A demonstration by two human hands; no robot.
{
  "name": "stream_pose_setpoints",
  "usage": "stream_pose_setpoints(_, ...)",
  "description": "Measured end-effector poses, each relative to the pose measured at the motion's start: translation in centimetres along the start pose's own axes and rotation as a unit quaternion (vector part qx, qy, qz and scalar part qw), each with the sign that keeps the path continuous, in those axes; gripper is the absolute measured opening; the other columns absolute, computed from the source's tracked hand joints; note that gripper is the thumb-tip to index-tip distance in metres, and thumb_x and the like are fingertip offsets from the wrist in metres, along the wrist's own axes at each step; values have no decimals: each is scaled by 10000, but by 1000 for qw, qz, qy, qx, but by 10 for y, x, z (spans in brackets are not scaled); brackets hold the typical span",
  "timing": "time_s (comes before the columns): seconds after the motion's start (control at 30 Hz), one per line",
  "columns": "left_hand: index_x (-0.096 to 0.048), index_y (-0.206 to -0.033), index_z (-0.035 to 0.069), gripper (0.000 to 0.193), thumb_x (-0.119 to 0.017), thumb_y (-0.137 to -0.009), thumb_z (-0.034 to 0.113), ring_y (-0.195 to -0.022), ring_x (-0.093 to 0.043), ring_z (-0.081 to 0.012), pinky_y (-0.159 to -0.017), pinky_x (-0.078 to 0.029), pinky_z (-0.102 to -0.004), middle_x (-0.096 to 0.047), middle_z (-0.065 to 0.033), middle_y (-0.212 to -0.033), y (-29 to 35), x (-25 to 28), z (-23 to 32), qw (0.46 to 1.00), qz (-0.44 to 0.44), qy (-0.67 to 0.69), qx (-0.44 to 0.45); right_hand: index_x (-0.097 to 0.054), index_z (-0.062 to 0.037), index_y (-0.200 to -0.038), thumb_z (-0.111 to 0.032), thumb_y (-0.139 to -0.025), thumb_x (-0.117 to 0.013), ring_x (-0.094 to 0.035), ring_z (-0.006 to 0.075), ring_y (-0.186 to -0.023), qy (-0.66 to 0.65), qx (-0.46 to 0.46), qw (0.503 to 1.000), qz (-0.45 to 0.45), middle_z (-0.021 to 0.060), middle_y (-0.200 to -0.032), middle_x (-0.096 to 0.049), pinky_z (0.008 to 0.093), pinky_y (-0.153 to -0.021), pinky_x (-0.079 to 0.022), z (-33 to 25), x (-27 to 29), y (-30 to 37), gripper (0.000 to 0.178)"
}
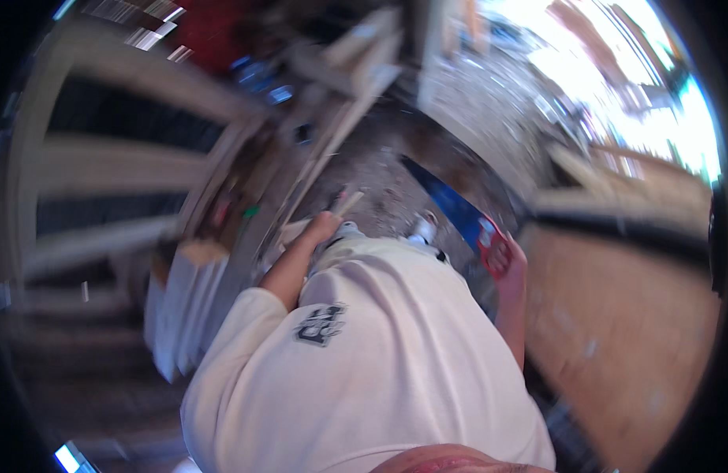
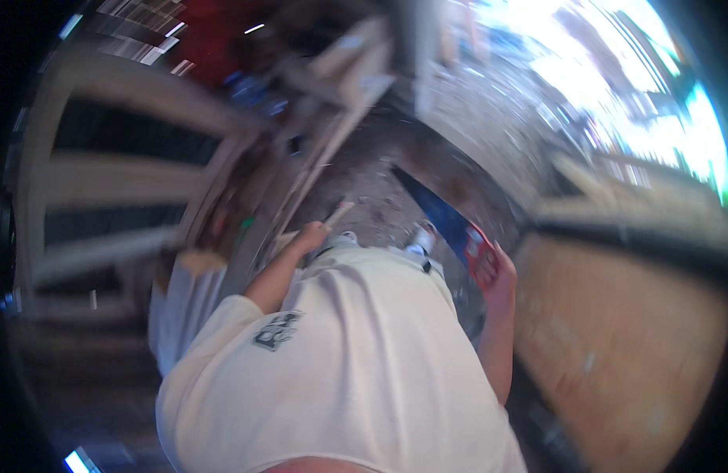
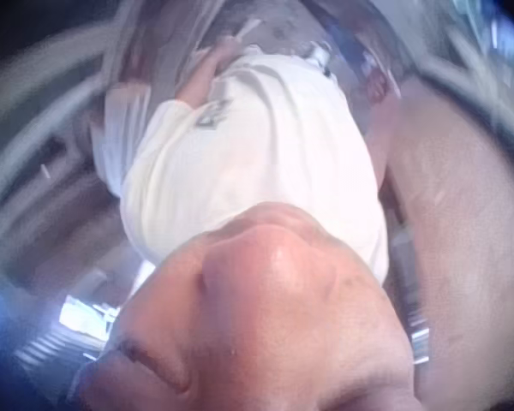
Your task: The person selects and inspects thin wooden strips in a cluttered workshop. They then use a hand saw to cut a wooden frame piece while sitting on the floor, followed by sorting the cut strips.
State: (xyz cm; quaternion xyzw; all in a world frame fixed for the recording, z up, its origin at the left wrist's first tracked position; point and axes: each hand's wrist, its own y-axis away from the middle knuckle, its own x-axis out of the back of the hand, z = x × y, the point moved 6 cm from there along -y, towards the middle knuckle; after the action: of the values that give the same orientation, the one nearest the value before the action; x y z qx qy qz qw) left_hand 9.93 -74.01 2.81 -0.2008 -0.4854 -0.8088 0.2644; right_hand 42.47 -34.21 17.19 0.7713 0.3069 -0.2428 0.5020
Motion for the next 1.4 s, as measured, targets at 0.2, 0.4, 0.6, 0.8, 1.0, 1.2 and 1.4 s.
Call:
stream_pose_setpoints(0.2, -701, -1040, -39, 482, -635, -884, 413, -1011, -675, -428, -889, -514, -506, -684, -297, -1056, 126, -45, -86, 974, 115, 90, 173, -465, -119, -762, -313, -1033, -489, -301, 81, -409, 248, -203, 945, -71, -57, -522, -318, 249, -403, -265, 2, -41, -65, 334)
stream_pose_setpoints(0.4, -732, -987, 21, 444, -572, -929, 432, -903, -701, -407, -804, -552, -485, -711, -250, -929, 251, -187, -166, 965, 119, 50, 229, -466, -120, -749, -346, -1052, -446, -294, 94, -402, 287, -338, 872, -208, -56, -516, -330, 261, -423, -286, 48, -100, -102, 380)
stream_pose_setpoints(0.6, -748, -1032, 60, 454, -558, -926, 459, -812, -708, -372, -738, -563, -469, -716, -222, -897, 337, -367, -239, 891, 70, 221, 389, -498, -141, -782, -410, -1058, -455, -311, 80, -420, 246, -351, 844, -324, -67, -526, -323, 256, -472, -338, 159, -232, -83, 388)
stream_pose_setpoints(0.8, -746, -973, 15, 456, -636, -900, 451, -663, -657, -274, -636, -547, -449, -695, -155, -810, 396, -390, -221, 718, 106, 507, 464, -503, -129, -801, -409, -1032, -512, -323, 84, -447, 276, -303, 813, -414, -65, -541, -326, 259, -514, -335, 296, -344, -22, 363)
stream_pose_setpoints(1.0, -739, -902, 13, 463, -625, -936, 461, -607, -640, -260, -580, -507, -439, -687, -120, -757, 439, -437, -278, 554, 306, 604, 485, -488, -128, -829, -372, -1043, -517, -359, 87, -531, 311, -285, 775, -470, -46, -594, -351, 264, -584, -345, 447, -415, 41, 327)
stream_pose_setpoints(1.2, -687, -826, 48, 448, -582, -976, 456, -544, -596, -244, -516, -463, -413, -626, -93, -659, 454, -534, -295, 488, 376, 627, 477, -491, -125, -821, -315, -1048, -518, -364, 90, -540, 388, -270, 744, -471, -34, -605, -365, 259, -577, -342, 550, -471, 74, 296)
stream_pose_setpoints(1.4, -625, -784, 67, 420, -568, -979, 435, -478, -511, -202, -409, -373, -364, -560, -82, -632, 451, -559, -182, 238, 305, 795, 468, -495, -120, -756, -261, -1032, -546, -368, 75, -539, 462, -160, 665, -565, -39, -603, -383, 262, -518, -330, 661, -550, 91, 314)
